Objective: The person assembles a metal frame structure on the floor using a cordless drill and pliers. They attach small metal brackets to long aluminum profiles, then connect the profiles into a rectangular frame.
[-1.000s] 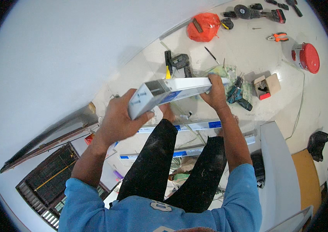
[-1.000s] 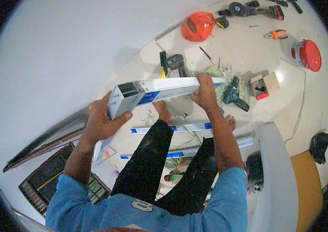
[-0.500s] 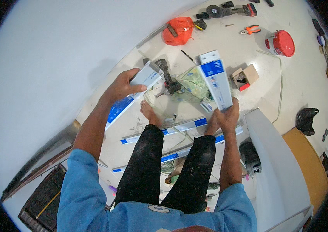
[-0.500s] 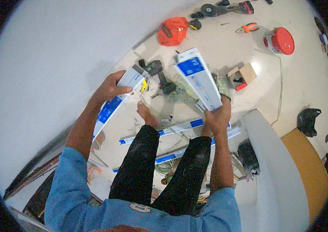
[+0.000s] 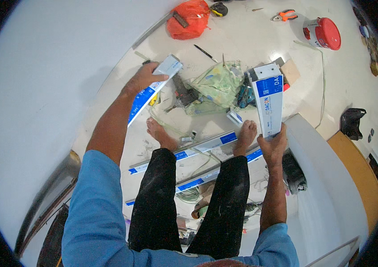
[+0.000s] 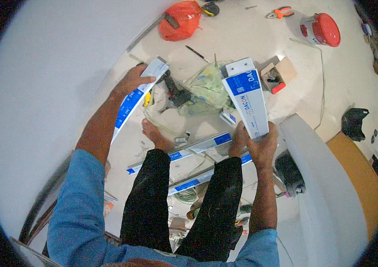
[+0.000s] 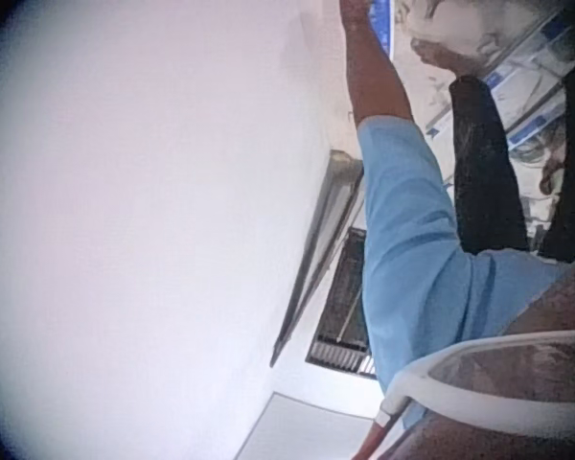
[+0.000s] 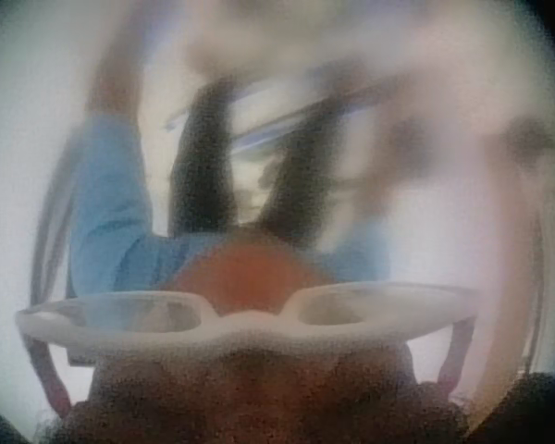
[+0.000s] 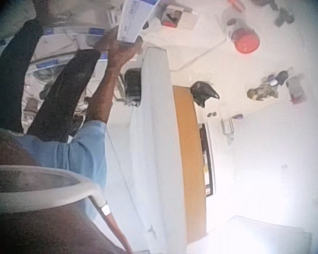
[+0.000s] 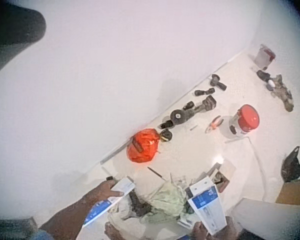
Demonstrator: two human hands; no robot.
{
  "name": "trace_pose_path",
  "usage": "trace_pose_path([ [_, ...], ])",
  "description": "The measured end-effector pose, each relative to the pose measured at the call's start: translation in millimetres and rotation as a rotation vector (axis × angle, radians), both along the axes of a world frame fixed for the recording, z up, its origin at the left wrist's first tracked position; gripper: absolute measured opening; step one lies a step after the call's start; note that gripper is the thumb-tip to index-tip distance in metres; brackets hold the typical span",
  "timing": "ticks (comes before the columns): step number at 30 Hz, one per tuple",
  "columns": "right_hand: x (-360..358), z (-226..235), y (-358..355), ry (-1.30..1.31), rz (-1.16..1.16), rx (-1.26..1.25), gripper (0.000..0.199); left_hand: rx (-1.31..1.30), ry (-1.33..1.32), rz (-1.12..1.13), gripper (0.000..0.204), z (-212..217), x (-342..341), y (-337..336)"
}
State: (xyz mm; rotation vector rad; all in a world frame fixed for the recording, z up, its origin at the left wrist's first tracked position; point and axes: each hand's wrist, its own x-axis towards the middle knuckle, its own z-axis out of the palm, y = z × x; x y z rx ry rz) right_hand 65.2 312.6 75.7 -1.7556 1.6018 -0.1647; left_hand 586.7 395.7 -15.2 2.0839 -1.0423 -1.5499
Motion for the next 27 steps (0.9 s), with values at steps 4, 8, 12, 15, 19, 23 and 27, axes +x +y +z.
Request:
trace_pose_path([
  [4,9.0,-9.7,11.8,0.013,-0.001,0.052,0.061,0.035,-0.129,0.0,0.068,-59.4,21.4,-7.0],
  [8,-13.3,-29.4,32.9,-0.03,0.035,-0.002,0.064,-0.033,-0.271,-0.044,0.075,-101.2,29.2,-13.2],
  [12,-4.6,-23.5,35.6,0.089,0.014,0.125,0.075,-0.005,-0.383,0.019,0.075,-117.8,35.0,-0.1],
  [15,5.8,-7.8,23.8,0.109,-0.028,0.123,0.07,-0.04,-0.439,-0.016,0.081,-126.1,46.1,22.0],
  [19,12.2,11.2,-0.4,0.142,-0.128,0.098,0.065,0.078,-0.438,-0.063,0.094,-113.3,40.1,20.5],
  [23,-6.4,17.0,-33.4,0.183,-0.129,0.035,0.062,0.093,-0.704,-0.127,0.098,-80.4,7.0,0.5],
  [27,-8.0,29.2,-67.1,0.1,-0.13,0.022,0.067,-0.035,-0.617,-0.025,0.095,-37.5,-17.3,26.3],
])
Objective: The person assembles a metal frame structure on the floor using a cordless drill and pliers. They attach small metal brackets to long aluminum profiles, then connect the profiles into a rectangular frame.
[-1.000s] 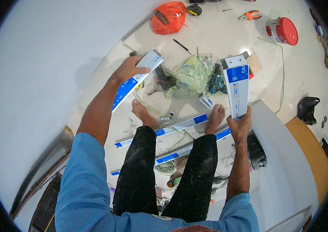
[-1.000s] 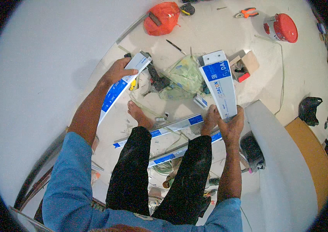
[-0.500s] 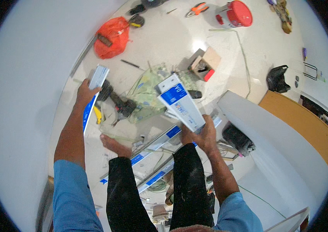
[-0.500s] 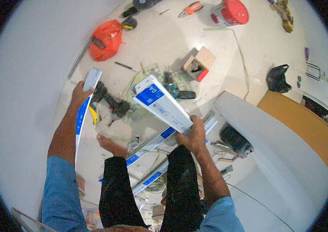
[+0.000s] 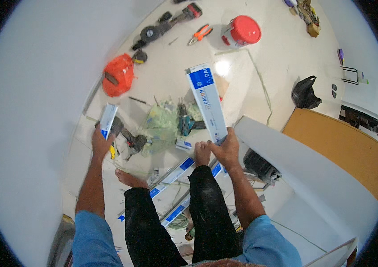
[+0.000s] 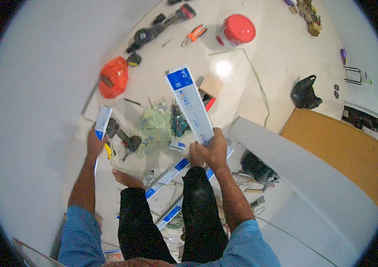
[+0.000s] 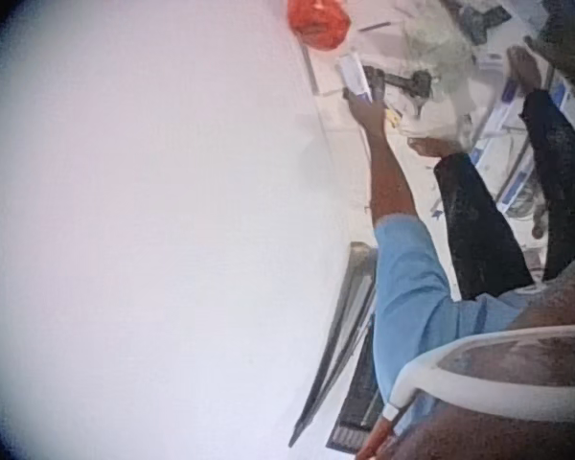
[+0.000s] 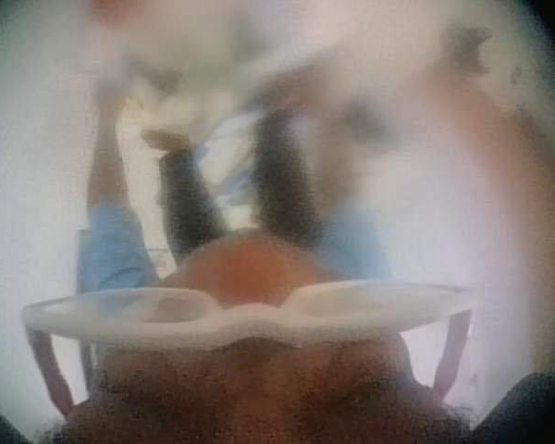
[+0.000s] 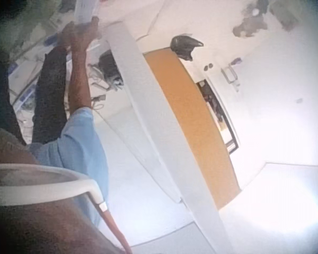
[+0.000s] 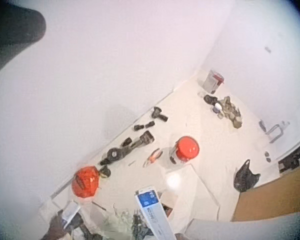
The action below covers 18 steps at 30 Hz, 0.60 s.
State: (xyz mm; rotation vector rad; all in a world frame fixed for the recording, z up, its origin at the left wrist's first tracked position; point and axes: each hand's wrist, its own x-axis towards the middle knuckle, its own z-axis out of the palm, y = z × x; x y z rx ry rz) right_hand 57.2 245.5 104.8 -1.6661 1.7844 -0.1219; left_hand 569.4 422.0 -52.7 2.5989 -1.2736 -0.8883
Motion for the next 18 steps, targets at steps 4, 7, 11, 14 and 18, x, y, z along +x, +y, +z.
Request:
trace_pose_path([
  [4,20.6,81.0,-59.6,-0.168,-0.16,0.008,0.072,0.036,0.34,-0.009,0.078,162.5,-123.7,2.4],
  [7,37.7,161.2,-111.1,-0.36,-0.281,-0.082,0.073,0.01,0.562,0.07,0.074,287.9,-205.7,-6.6],
  [11,42.5,249.0,-212.8,-0.474,-0.404,-0.259,0.073,-0.227,0.459,-0.113,0.071,475.3,-284.1,-96.1],
  [14,62.4,317.5,-281.0,-0.703,-0.508,-0.352,0.066,-0.336,0.338,-0.099,0.069,552.8,-291.0,-127.9],
  [18,61.6,319.2,-354.1,-0.801,-0.552,-0.37,0.068,-0.253,0.192,-0.111,0.062,581.0,-276.9,-123.9],
])
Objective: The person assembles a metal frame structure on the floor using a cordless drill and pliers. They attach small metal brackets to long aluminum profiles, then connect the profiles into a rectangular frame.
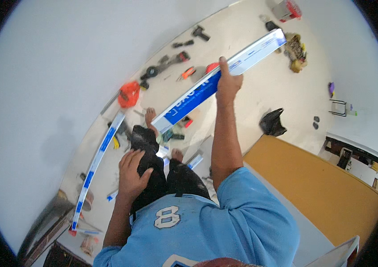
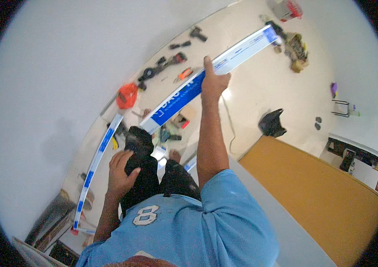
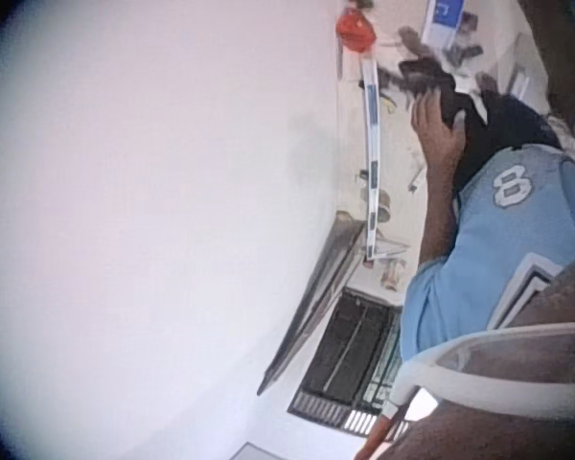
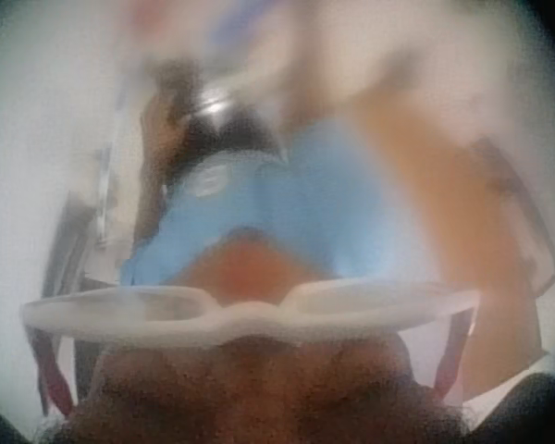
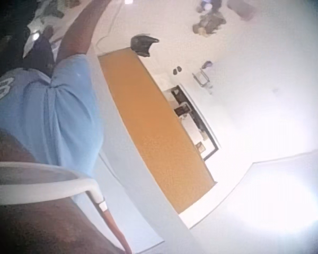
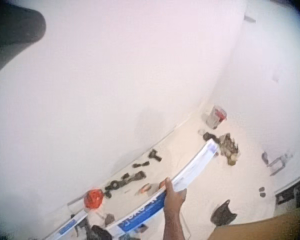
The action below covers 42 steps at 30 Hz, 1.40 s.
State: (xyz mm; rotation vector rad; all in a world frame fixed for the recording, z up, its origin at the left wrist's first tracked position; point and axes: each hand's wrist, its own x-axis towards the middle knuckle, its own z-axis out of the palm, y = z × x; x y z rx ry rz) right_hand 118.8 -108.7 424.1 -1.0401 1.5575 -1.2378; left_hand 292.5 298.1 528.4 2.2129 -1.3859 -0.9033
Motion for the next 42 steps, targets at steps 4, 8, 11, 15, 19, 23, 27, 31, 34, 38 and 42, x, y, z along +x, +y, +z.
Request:
trace_pose_path([
  [4,46.7,14.3,-26.0,0.082,0.015,-0.029,0.055,-0.118,0.034,0.129,0.054,-35.5,40.5,-23.0],
  [8,84.2,-30.3,-60.9,-0.009,-0.008,0.054,0.056,-0.432,0.007,0.06,0.052,-47.6,90.0,-181.9],
  [11,128.5,-14.1,-75.5,-0.107,-0.014,0.128,0.054,-0.483,0.011,-0.022,0.055,-51.2,124.8,-269.8],
  [15,149.7,-3.3,-62.5,-0.172,0.048,0.088,0.059,-0.429,0.102,-0.098,0.062,-33.9,127.7,-314.7],
  [19,161.7,40.7,-60.8,-0.234,0.348,-0.026,0.07,-0.513,0.145,-0.081,0.067,3.0,138.7,-342.2],
  [23,169.6,34.5,-63.9,-0.071,0.6,-0.098,0.075,-0.751,0.21,-0.03,0.083,49.7,149.7,-371.5],
  [27,180.6,14.0,-85.0,-0.05,0.965,-0.167,0.079,-1.001,0.073,0.172,0.114,97.5,163.9,-383.3],
  [31,197.5,-10.0,-78.7,0.004,1.334,-0.142,0.068,-0.867,0.419,0.678,0.124,87.2,151.2,-339.0],
  [34,189.6,5.1,-81.8,0.465,1.704,-0.173,0.07,-0.847,0.471,1.144,0.104,46.9,109.3,-327.4],
  [38,156.8,11.5,-77.2,0.606,2.096,-0.433,0.078,-0.916,0.206,1.716,0.078,-33.4,28.0,-287.7],
  [42,145.5,0.1,-135.7,0.883,2.54,-0.512,0.079,-1.172,0.429,2.476,0.052,-83.3,-39.8,-227.9],
])
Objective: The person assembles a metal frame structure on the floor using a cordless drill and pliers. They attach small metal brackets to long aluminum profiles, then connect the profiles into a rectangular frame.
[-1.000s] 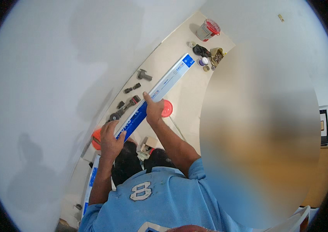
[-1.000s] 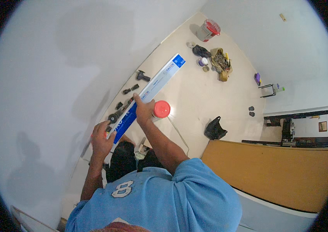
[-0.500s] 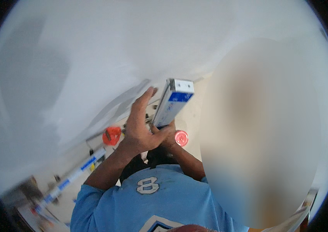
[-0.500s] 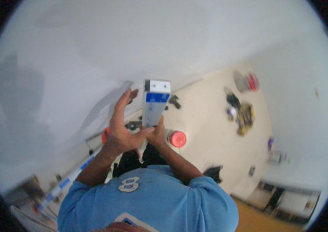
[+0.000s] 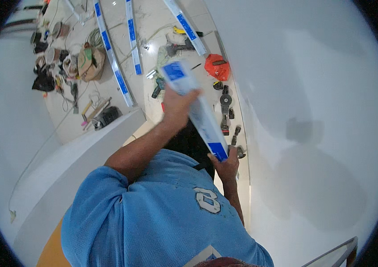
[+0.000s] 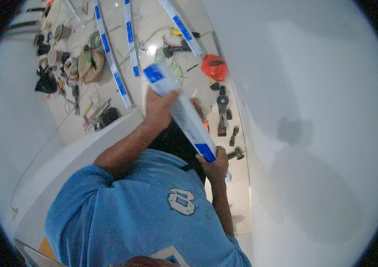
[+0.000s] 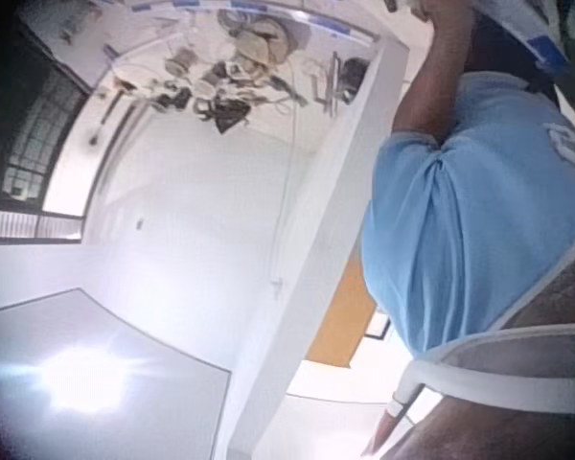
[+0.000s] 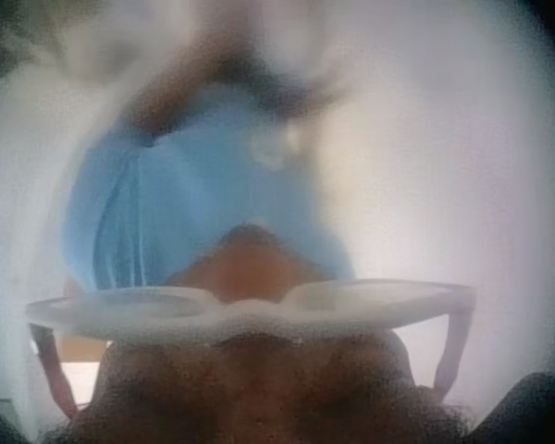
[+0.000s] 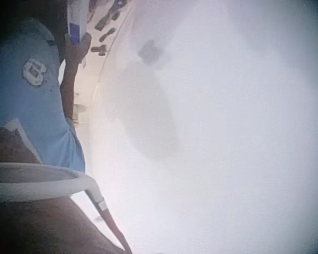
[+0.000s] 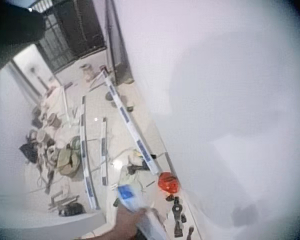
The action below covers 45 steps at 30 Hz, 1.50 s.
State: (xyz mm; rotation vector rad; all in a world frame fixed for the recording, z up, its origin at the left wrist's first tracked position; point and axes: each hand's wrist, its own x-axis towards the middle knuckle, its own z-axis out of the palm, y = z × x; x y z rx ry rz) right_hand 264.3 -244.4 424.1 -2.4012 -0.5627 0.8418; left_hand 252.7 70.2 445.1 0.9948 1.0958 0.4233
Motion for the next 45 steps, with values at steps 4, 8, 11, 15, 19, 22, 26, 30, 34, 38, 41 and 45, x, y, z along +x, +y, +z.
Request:
trace_pose_path([
  [4,23.9,6.6,20.1,0.116,0.373,-0.202,0.072,-0.204,0.113,0.43,0.05,-84.6,-116.3,36.1],
  [8,47.6,-9.2,75.4,0.117,0.804,-0.324,0.067,0.203,0.84,0.244,0.057,-159.0,-231.0,-4.1],
  [11,60.1,-24.7,124.1,0.11,1.088,-0.361,0.064,0.753,1.102,-0.36,0.066,-126.2,-219.2,-20.4],
  [15,54.0,-24.6,199.4,0.167,1.447,-0.276,0.058,-0.02,0.273,-0.692,0.061,-60.2,-168.2,-13.5],
  [19,5.9,-36.2,230.4,0.28,1.742,-0.293,0.05,-0.323,0.241,-0.564,0.057,-61.9,-162.8,-21.9],
  [22,-42.9,-56.1,224.3,0.382,1.756,0.048,0.042,-0.27,0.193,-0.605,0.056,-88.5,-196.1,-27.1],
  [26,-108.2,-74.1,207.3,0.395,1.726,0.189,0.024,-0.402,0.091,-0.584,0.045,-113.9,-219.9,-21.6],
  [30,-139.4,-67.9,204.9,0.61,1.817,0.107,0.019,-0.499,-0.001,-0.648,0.051,-112.8,-228.6,-24.5],
  [34,-168.8,-85.1,181.2,0.578,1.755,0.182,0.018,-0.417,0.091,-0.664,0.057,-96.0,-238.8,-30.4],
  [38,-178.8,-89.2,164.4,0.603,1.499,0.447,0.028,-0.242,0.116,-0.679,0.055,-95.9,-245.5,-39.0],
  [41,-171.1,-96.3,152.7,0.5,1.542,0.648,0.03,-0.363,0.12,-0.697,0.043,-107.4,-245.9,-54.7],
  [45,-156.2,-108.8,143.0,0.68,1.4,0.842,0.026,-0.238,0.154,-0.71,0.036,-149.3,-255.4,-57.4],
])
